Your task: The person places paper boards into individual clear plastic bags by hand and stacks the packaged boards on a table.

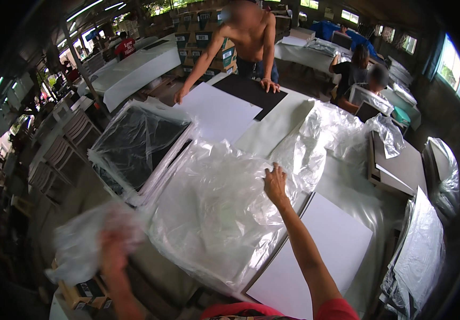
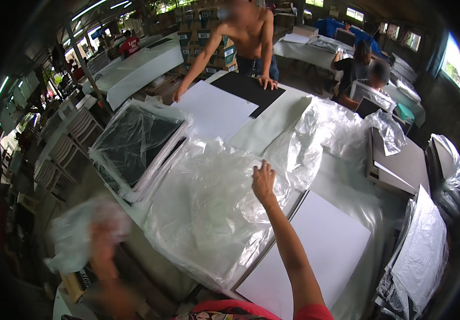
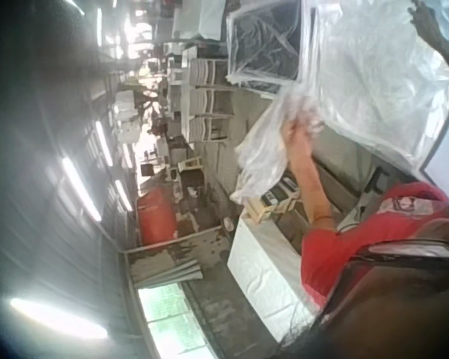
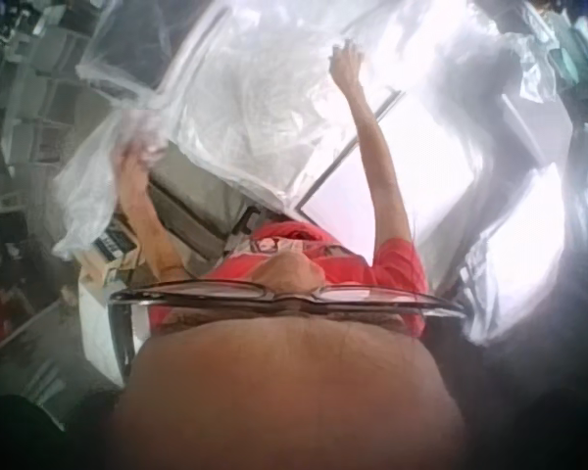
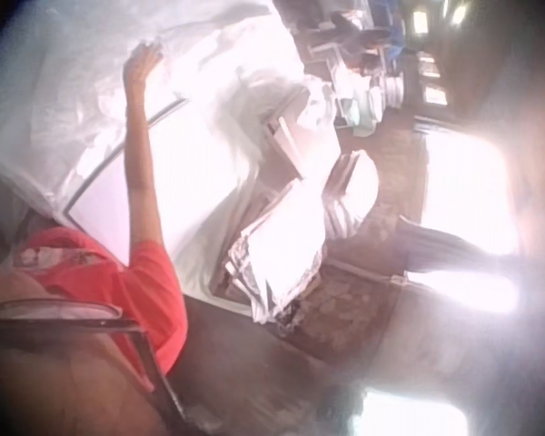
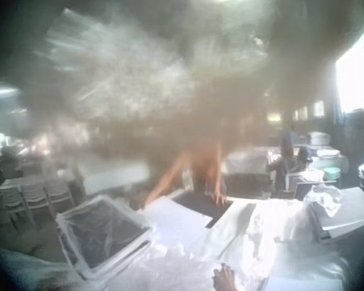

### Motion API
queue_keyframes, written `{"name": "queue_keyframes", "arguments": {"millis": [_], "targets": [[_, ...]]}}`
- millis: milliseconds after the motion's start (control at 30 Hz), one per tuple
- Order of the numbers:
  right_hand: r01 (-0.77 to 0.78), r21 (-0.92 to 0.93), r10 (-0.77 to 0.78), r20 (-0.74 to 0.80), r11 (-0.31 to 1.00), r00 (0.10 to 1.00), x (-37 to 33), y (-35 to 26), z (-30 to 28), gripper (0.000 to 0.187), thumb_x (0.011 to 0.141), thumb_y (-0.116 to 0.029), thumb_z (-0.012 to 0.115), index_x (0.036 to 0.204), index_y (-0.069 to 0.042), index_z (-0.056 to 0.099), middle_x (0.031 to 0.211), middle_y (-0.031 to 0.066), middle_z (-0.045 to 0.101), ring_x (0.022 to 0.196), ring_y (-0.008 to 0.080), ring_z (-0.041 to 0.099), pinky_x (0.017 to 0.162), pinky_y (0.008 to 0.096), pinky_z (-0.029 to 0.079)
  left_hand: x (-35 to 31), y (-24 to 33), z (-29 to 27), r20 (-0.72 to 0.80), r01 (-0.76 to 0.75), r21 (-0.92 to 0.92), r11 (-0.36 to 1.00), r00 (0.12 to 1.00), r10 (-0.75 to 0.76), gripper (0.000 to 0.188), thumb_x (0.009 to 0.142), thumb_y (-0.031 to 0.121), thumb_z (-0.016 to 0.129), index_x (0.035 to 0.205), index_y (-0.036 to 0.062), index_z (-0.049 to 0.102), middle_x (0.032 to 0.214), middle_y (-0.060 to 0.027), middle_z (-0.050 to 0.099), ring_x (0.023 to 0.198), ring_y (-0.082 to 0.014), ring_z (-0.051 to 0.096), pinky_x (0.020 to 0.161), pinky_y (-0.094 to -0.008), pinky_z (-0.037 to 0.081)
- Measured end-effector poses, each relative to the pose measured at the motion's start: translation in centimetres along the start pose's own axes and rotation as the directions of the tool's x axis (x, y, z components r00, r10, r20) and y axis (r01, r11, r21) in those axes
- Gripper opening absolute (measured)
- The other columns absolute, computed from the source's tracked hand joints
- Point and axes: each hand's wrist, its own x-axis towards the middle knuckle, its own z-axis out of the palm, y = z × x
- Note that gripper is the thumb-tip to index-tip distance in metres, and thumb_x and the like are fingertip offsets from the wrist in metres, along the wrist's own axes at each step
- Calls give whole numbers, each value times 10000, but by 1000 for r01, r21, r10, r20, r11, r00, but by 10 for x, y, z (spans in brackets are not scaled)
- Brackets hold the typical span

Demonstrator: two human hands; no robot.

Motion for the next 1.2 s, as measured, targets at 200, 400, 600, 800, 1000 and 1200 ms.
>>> {"name": "queue_keyframes", "arguments": {"millis": [200,400,600,800,1000,1200], "targets": [[262,656,-398,63,708,915,-36,-96,-167,208,755,-37,659,958,-56,621,1186,121,490,1081,283,493,845,375,470,9,-69,173,698,596,204,777,467,-542,522,911,235,508,1365,61,319,1259,-137,489,1078,-283,559,795,-359,518],[292,584,-378,27,757,926,-69,-108,-265,319,691,-48,711,994,-102,631,1217,70,492,1127,268,458,892,369,441,22,-20,235,809,290,370,882,366,-460,466,929,180,489,1363,87,346,1231,-86,528,1006,-211,597,753,-301,533],[225,550,-273,5,804,962,-95,-122,-270,487,654,-113,757,1095,-76,552,1218,76,489,1130,269,461,939,379,407,10,0,245,808,116,490,864,310,-500,439,930,222,498,1319,44,404,1151,-50,561,907,-145,616,701,-274,553],[266,552,-244,-113,790,963,-112,-130,-266,436,672,-127,745,1058,-66,552,1174,82,490,1087,288,478,914,396,402,-2,11,236,828,143,412,900,354,-435,438,914,234,521,1310,70,429,1151,-71,568,937,-178,624,780,-332,544],[563,306,-512,-237,768,826,-123,-156,-289,163,687,-23,645,844,-60,621,1132,108,483,1034,285,477,929,450,357,-22,7,234,832,275,353,895,345,-434,408,900,156,531,1260,-8,432,1131,-100,565,908,-207,628,864,-392,519],[623,160,-587,-223,766,779,-135,-161,-305,156,694,12,582,827,-59,619,1127,98,480,1047,271,476,960,446,345,-31,-3,235,876,193,242,951,378,-300,494,826,9,542,1298,-20,398,1240,-120,492,1038,-180,551,870,-352,518]]}}
